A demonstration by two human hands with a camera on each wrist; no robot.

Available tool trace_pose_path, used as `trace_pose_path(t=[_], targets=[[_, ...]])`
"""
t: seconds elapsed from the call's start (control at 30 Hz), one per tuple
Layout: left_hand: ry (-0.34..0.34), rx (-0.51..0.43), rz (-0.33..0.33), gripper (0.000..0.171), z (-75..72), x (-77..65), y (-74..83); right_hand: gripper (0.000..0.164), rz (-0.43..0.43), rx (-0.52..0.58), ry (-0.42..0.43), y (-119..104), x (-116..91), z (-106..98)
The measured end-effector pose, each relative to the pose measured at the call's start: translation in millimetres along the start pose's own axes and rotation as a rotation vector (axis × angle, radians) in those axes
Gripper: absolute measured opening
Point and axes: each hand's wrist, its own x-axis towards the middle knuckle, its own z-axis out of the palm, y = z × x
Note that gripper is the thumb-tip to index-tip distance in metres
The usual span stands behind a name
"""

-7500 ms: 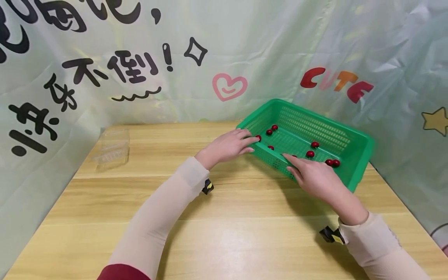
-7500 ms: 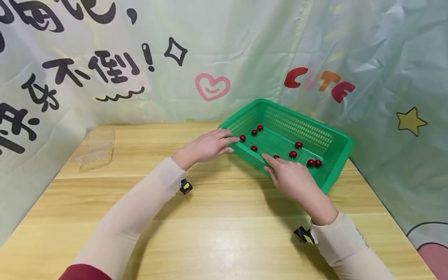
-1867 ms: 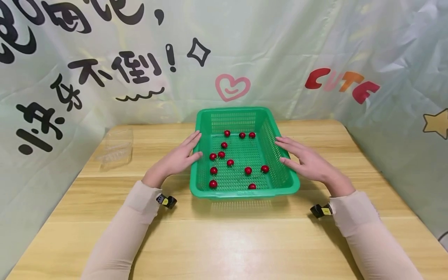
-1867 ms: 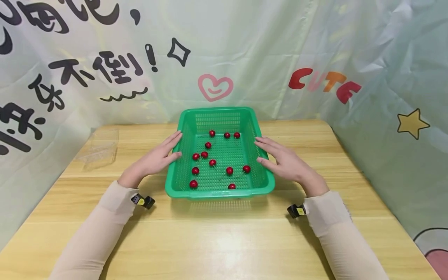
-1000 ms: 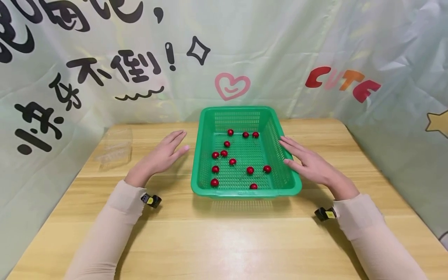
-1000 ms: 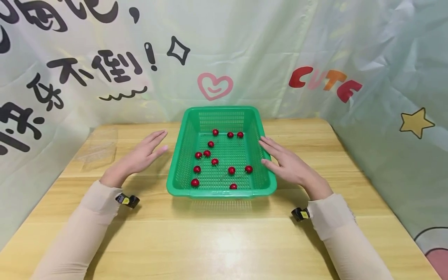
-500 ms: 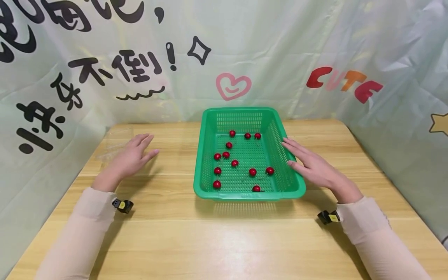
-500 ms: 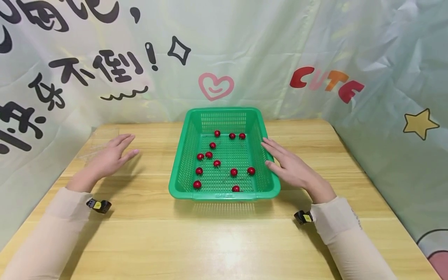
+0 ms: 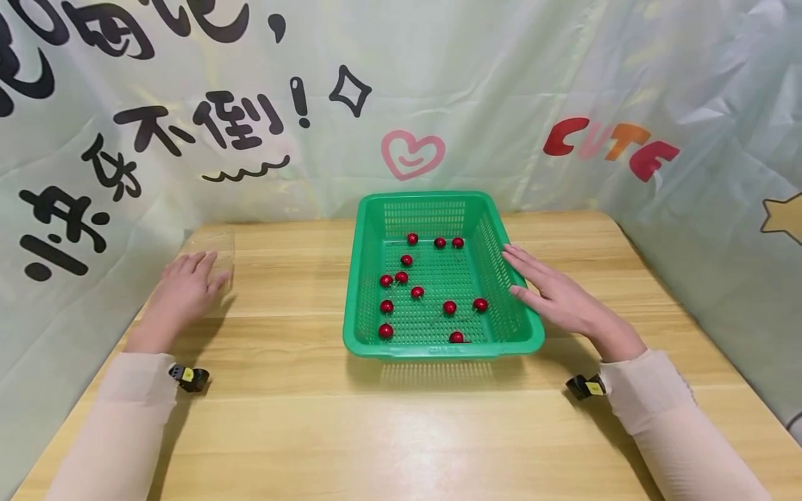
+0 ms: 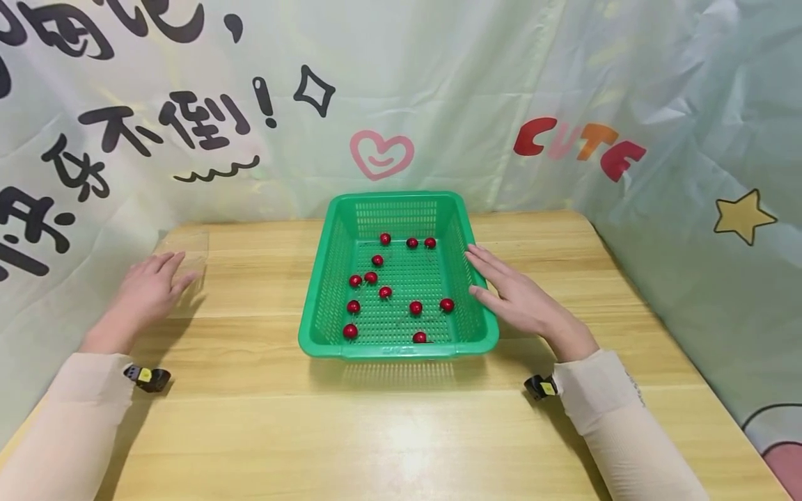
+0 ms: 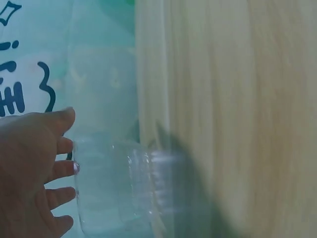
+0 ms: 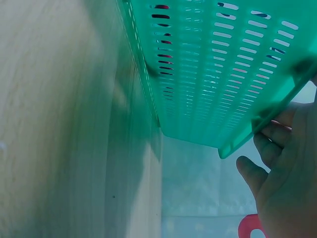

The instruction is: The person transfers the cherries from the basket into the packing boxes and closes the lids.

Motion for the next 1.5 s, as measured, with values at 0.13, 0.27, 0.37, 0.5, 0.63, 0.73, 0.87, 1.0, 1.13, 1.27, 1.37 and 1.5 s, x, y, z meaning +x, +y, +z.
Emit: trace_pose_path(t=[0.13,0.27,0.37,0.5,0.63,0.73,0.87,1.0,1.13,1.27,1.37,1.5], targets=[[-0.015,0.017,0.000,0.056,4.2,-5.0,-8.5,0.064,0.007,-0.003,0.000,-0.6,1.2,0.1],[-0.021,0.045,0.028,0.050,9.2,-8.4,-12.1,0.064,0.010,-0.012,-0.001,-1.0,2.0,-0.6],[-0.028,0.046,0.068,0.044,12.5,-10.2,-11.4,0.063,0.005,-0.016,-0.002,-1.1,2.3,-0.8],[-0.057,0.017,0.103,0.036,14.7,-13.7,-4.9,0.062,0.004,-0.010,-0.008,-1.0,3.2,-0.3],[-0.072,-0.001,0.122,0.026,15.0,-17.2,6.3,0.061,0.014,0.000,-0.009,-0.1,3.5,0.6],[-0.064,-0.011,0.158,0.019,13.8,-18.7,15.7,0.060,0.020,0.005,-0.007,0.3,3.7,1.0],[-0.072,-0.031,0.213,0.018,12.7,-18.4,28.1,0.059,0.027,0.010,-0.006,-0.3,3.7,0.7],[-0.095,-0.040,0.248,0.022,14.1,-17.3,38.9,0.058,0.035,0.011,-0.002,-0.2,3.0,0.7],[-0.104,-0.055,0.295,0.024,16.8,-17.0,48.5,0.058,0.039,0.007,0.003,0.2,2.4,0.5],[-0.103,-0.071,0.353,0.025,19.9,-16.6,58.4,0.058,0.041,0.010,0.004,0.0,2.3,0.8],[-0.108,-0.076,0.384,0.025,20.6,-16.1,67.5,0.058,0.045,0.018,0.003,-0.6,2.4,1.0],[-0.116,-0.084,0.407,0.024,21.0,-16.1,80.6,0.058,0.051,0.024,0.005,-1.5,2.5,1.0]])
